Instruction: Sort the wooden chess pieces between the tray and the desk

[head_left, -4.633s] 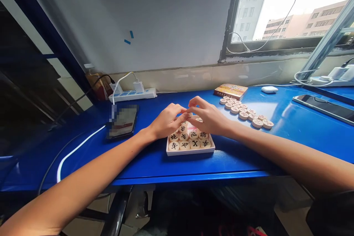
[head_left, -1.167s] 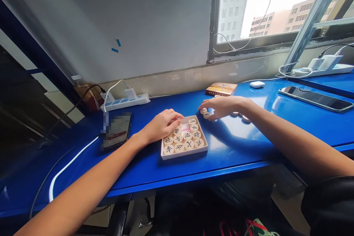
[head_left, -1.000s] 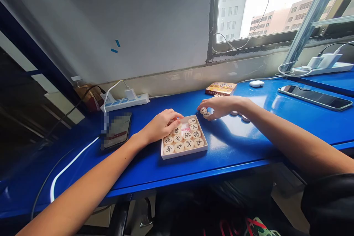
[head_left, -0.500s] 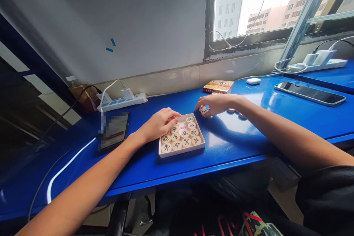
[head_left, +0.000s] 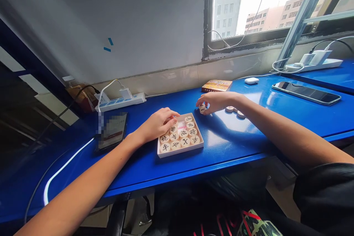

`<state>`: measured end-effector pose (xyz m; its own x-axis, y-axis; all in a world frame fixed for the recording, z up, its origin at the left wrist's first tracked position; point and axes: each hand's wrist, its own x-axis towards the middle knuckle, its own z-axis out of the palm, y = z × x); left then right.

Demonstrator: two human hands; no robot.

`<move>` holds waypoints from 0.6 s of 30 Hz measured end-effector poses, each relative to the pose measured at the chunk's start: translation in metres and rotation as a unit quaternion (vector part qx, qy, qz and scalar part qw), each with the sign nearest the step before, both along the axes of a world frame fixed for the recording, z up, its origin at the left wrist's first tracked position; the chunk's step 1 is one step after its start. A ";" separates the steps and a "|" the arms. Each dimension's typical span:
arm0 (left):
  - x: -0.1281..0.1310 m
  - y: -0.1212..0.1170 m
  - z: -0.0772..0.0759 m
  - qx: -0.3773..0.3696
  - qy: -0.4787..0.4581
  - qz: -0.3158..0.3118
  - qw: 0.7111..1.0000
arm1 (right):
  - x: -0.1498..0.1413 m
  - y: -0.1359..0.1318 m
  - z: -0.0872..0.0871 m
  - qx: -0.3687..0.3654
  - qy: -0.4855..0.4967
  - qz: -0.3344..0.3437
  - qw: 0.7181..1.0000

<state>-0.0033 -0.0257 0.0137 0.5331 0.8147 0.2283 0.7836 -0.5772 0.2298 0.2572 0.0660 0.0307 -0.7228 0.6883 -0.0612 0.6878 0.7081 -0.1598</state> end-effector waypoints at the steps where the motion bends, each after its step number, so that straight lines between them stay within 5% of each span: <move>1: 0.000 0.000 0.000 -0.001 0.001 0.001 1.000 | 0.000 0.000 0.000 0.001 0.004 0.000 1.000; 12: 0.003 -0.001 0.002 -0.002 0.005 0.001 1.000 | 0.003 -0.012 0.022 -0.127 0.120 0.066 0.982; 18: 0.003 -0.001 0.002 -0.003 0.002 -0.002 1.000 | 0.006 -0.020 0.032 -0.139 0.141 0.077 0.977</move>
